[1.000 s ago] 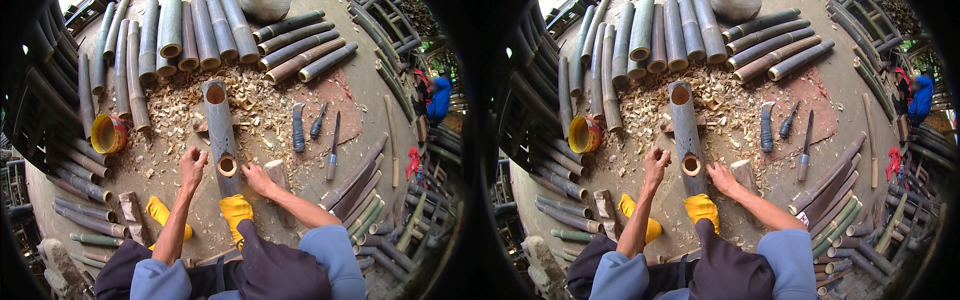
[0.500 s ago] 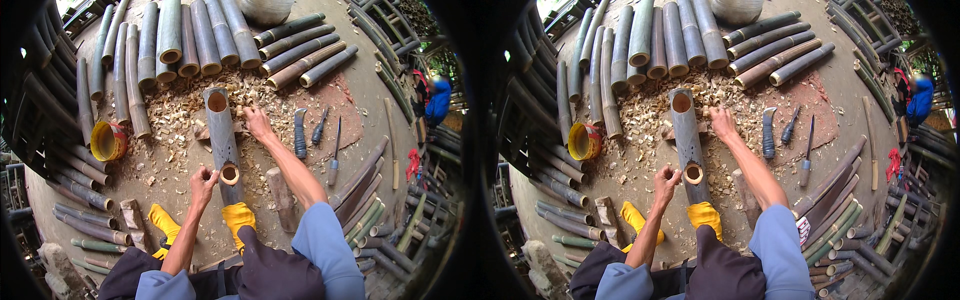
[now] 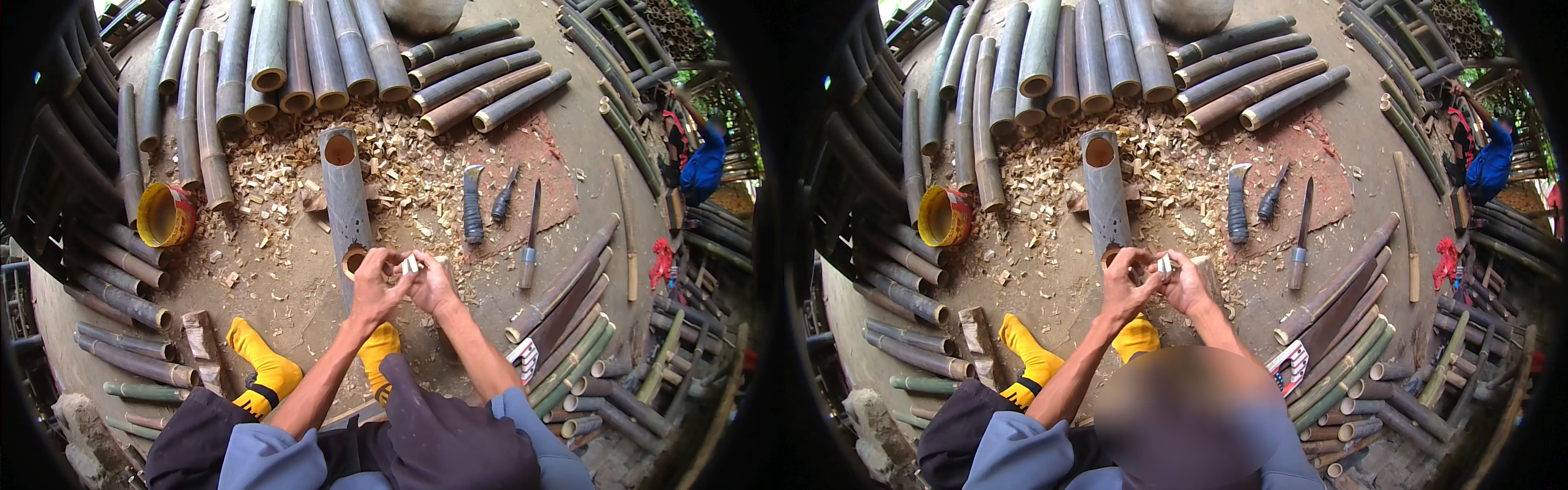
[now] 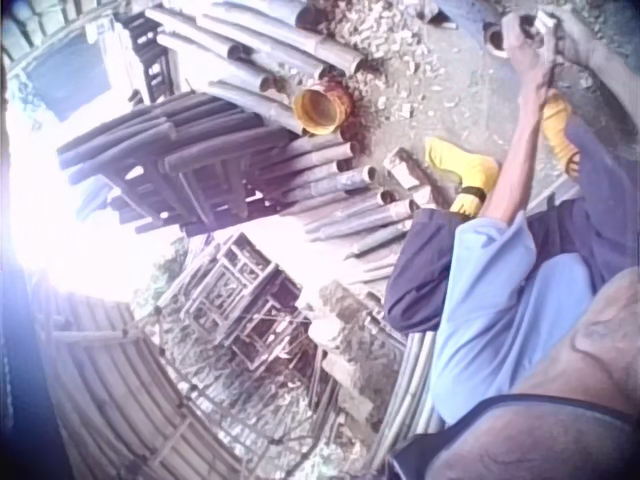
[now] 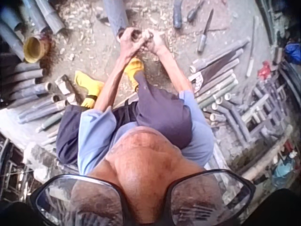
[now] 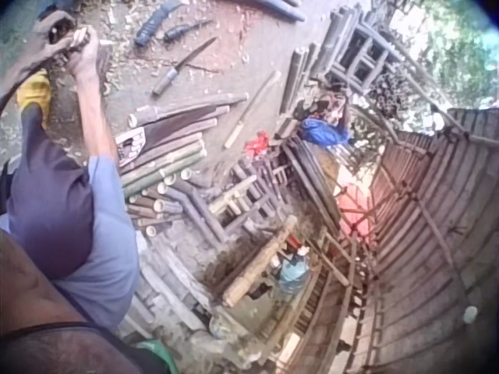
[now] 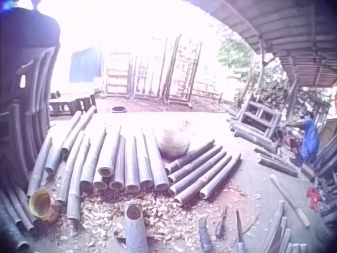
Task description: The person carves and shapes bamboo sections on the ground using a large knife and a wooden mallet to strike the blade, creating rectangular openings in the bamboo.
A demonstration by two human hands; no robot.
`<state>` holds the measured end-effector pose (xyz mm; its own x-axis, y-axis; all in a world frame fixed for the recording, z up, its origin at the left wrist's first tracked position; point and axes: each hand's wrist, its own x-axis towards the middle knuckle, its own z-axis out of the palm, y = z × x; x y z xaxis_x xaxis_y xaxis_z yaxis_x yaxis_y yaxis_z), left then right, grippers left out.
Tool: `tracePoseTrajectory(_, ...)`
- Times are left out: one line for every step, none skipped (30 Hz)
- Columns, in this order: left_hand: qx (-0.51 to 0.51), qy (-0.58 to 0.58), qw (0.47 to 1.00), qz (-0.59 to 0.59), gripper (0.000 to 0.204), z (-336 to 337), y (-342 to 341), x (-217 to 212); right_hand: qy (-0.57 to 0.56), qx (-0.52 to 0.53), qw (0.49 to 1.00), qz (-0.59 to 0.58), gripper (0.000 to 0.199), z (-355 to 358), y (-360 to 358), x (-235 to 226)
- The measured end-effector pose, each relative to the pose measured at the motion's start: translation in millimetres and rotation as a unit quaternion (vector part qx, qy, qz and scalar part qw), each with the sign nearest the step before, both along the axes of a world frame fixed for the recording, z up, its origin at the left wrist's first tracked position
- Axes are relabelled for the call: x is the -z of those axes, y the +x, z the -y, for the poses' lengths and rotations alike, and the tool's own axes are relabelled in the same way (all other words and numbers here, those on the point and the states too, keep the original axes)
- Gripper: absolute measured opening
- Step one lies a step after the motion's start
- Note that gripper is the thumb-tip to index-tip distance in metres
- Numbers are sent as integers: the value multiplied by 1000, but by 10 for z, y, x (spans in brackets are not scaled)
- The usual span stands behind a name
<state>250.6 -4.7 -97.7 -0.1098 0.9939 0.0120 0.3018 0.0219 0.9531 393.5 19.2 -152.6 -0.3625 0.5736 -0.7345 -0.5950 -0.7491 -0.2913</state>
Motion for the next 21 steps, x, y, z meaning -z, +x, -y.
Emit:
tracePoseTrajectory(-24, -16, 1000, 9, 20, 46, -56, 69, 3, -29, 999, 12, 29, -81, 57, -34)
tracePoseTrajectory(-27, -25, 999, 13, 17, 84, -138, 146, -14, -74, 997, 37, 29, -268, 106, -54)
tracePoseTrajectory(-29, -34, 999, 15, 14, 107, -225, 194, -35, -78, 996, 1, 29, -567, 141, -217)
tracePoseTrajectory(-44, -60, 997, 33, 11, 128, -272, 159, 24, -11, 990, 137, 31, -973, 99, -433)
tracePoseTrajectory(-34, -70, 997, 13, 10, 148, -344, 233, 148, 76, 979, 119, 40, -1497, 80, -763)
tracePoseTrajectory(-38, -64, 997, 6, 10, 168, -449, 251, 417, -83, 904, -35, 43, -2017, 187, -1283)
tracePoseTrajectory(-38, -54, 998, 8, 10, 157, -498, 260, 329, -79, 940, 30, 50, -2322, 205, -1918)
tracePoseTrajectory(-44, -63, 997, -11, 10, 165, -562, 272, 354, -13, 928, 112, 63, -2472, 47, -2276)
tracePoseTrajectory(-38, -92, 995, 20, 11, 130, -456, 231, 292, -55, 955, 16, 71, -2843, 341, -2413)
tracePoseTrajectory(-44, -99, 994, 10, 11, 140, -529, 274, 382, -48, 908, 164, 69, -2824, 60, -2411)
tracePoseTrajectory(-50, -107, 993, 0, 12, 132, -597, 321, 508, -12, 815, 278, 73, -2654, -61, -2365)
tracePoseTrajectory(-62, -92, 994, -3, 12, 120, -626, 338, 509, -120, 747, 411, 56, -2387, -258, -2383)
tracePoseTrajectory(-71, -78, 994, -7, 13, 120, -634, 356, 528, -157, 694, 464, 59, -2103, -325, -1939)
tracePoseTrajectory(-66, -95, 993, -5, 12, 115, -669, 389, 543, -192, 634, 516, 62, -1820, -402, -1480)
tracePoseTrajectory(-67, -95, 993, -1, 13, 117, -693, 425, 555, -222, 571, 563, 65, -1535, -477, -1028)
tracePoseTrajectory(-79, -95, 992, -4, 13, 138, -800, 467, 512, -259, 628, 526, 78, -980, -687, -760)
tracePoseTrajectory(-81, -92, 992, 6, 13, 122, -785, 483, 472, -320, 653, 497, 83, -534, -674, -727)
tracePoseTrajectory(-74, -104, 991, -30, 15, 123, -847, 459, 451, -285, 714, 453, 84, -154, -673, -456)
tracePoseTrajectory(-84, -92, 992, -29, 16, 121, -876, 476, 477, -243, 664, 522, 88, 165, -634, -134)
tracePoseTrajectory(-96, -79, 992, -26, 16, 104, -949, 538, 474, -229, 670, 523, 94, 385, -629, -71)
tracePoseTrajectory(-105, -67, 992, -19, 17, 86, -1000, 592, 455, -239, 693, 506, 97, 543, -580, -18)
